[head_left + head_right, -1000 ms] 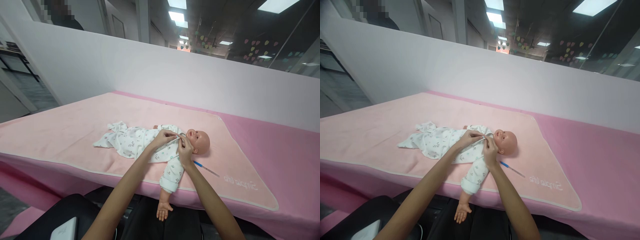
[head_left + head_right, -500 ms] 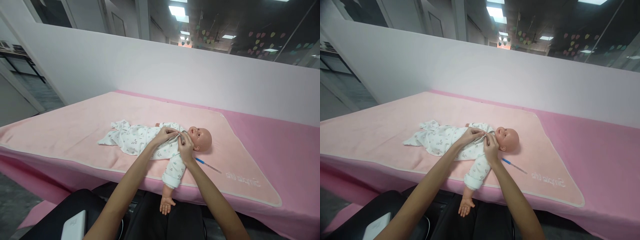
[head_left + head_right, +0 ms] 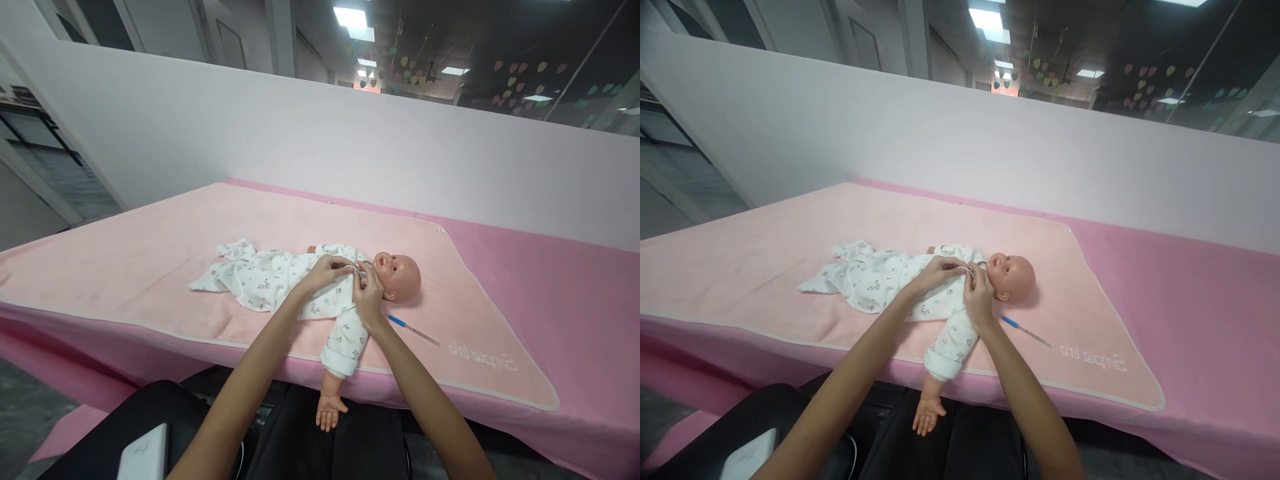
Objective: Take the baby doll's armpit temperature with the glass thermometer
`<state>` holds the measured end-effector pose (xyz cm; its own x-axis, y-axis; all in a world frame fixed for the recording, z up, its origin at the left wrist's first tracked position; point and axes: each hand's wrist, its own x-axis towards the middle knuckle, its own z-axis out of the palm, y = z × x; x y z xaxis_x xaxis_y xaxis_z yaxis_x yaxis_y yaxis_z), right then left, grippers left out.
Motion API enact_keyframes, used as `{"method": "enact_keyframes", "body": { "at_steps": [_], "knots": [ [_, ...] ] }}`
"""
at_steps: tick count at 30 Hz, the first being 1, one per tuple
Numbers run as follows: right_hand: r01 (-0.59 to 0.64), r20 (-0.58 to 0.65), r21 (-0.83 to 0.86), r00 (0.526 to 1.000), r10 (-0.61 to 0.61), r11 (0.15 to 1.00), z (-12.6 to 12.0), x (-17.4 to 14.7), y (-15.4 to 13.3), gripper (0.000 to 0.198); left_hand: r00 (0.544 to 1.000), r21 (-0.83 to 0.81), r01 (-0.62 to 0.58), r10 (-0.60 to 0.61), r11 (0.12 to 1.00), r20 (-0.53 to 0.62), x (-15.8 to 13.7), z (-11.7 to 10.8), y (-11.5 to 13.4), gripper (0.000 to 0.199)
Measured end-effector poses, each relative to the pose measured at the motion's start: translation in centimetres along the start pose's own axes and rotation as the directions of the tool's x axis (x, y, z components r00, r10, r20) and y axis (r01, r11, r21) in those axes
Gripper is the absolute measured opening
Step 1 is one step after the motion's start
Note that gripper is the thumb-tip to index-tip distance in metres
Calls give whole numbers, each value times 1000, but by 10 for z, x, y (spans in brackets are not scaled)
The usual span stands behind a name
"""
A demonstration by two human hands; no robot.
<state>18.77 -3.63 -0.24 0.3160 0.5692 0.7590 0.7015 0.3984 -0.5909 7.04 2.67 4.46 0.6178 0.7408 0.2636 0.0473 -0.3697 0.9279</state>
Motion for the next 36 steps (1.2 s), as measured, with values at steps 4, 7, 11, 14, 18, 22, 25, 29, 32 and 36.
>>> {"method": "enact_keyframes", "body": {
  "at_steps": [4, 7, 11, 14, 18, 22, 25, 29, 32, 36],
  "knots": [
    [3, 22, 3, 1000, -3, 1000, -2, 1, -2, 26, 1000, 1, -7, 7, 1000, 20, 1, -1, 0, 28],
    [-8, 39, 38, 999, 6, 999, -3, 1, -2, 26, 999, 10, -6, 5, 1000, 35, 1, -2, 0, 28],
    [-8, 32, 53, 999, 6, 999, -3, 2, -3, 25, 1000, -10, -16, 17, 1000, 8, 0, -1, -2, 30],
    [-12, 21, 56, 1000, 10, 998, -4, 2, -4, 24, 1000, 19, -16, 16, 1000, 8, -1, 0, -1, 34],
    [-7, -2, 51, 1000, 7, 999, -4, 2, -5, 22, 1000, 82, -4, 4, 997, 6, -3, 0, 3, 36],
    [13, -44, 15, 999, -12, 1000, -4, 3, -6, 21, 1000, 56, -4, 3, 998, 16, -2, 1, 4, 37],
    [11, -51, -6, 999, -11, 1000, -4, 3, -8, 22, 999, 1, -26, 26, 1000, 24, -1, 0, 1, 34],
    [27, -59, -14, 998, -28, 1000, -4, 4, -8, 24, 1000, -45, -18, 18, 999, 11, -1, -1, -2, 31],
    [48, -108, -23, 993, -50, 999, -3, 3, -8, 25, 1000, -42, 9, -10, 999, -24, 0, -2, -3, 30],
    [125, -93, -62, 987, -131, 990, -1, 0, -5, 23, 997, -47, 16, -19, 999, -72, 1, -3, -3, 28]
  ]
}}
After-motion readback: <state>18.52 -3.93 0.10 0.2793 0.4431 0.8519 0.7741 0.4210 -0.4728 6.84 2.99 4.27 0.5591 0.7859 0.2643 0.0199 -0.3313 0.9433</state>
